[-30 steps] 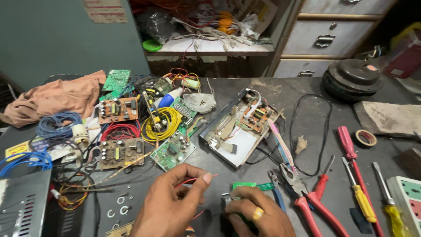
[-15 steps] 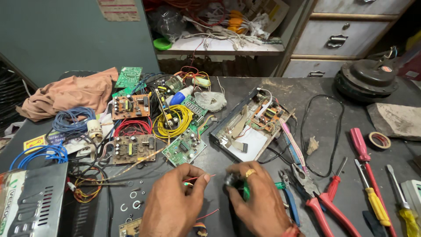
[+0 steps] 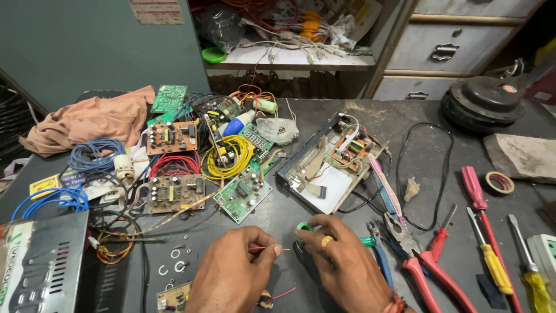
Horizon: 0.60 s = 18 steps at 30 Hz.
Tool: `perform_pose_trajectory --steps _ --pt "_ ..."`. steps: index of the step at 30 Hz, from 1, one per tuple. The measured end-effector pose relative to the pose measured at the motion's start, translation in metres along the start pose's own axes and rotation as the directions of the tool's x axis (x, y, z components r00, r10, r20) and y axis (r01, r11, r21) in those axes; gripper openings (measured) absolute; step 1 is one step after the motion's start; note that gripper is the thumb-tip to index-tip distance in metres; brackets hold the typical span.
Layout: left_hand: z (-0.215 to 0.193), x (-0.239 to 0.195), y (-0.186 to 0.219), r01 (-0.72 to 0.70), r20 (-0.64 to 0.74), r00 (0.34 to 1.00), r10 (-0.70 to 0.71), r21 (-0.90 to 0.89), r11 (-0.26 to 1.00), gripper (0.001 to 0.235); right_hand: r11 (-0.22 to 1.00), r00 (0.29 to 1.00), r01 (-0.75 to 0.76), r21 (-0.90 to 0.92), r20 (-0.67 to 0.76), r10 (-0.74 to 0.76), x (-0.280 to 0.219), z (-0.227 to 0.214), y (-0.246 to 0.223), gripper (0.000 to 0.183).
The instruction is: The person strips the insulation from a red wire using pliers, then solders the wire to a green circuit board using a soldering iron and solder. The person handles the wire, pliers, soldering iron, and circuit board throughout the task.
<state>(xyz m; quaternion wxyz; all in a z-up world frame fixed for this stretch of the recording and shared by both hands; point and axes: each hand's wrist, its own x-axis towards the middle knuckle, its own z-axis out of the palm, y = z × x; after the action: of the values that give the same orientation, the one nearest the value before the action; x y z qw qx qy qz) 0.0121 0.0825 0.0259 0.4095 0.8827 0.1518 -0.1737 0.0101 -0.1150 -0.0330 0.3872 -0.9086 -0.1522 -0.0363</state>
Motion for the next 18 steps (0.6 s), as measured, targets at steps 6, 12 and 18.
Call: perform_pose_trajectory --steps 6,12,18 --pt "0.002 0.0 0.003 0.034 0.032 0.999 -0.035 0.034 0.999 0.025 0.989 0.992 0.123 0.079 -0.052 -0.119 0.0 -0.016 0.007 0.038" --pt "0.015 0.006 -0.004 0.02 0.057 0.998 -0.024 0.069 0.997 0.025 0.946 0.883 -0.291 0.143 -0.341 0.323 -0.039 -0.1 0.038 0.033" --pt "0.028 0.03 -0.017 -0.048 0.083 0.996 0.032 0.2 0.979 0.025 0.415 0.405 -0.042 0.909 -0.364 0.838 -0.085 -0.197 0.145 0.035"
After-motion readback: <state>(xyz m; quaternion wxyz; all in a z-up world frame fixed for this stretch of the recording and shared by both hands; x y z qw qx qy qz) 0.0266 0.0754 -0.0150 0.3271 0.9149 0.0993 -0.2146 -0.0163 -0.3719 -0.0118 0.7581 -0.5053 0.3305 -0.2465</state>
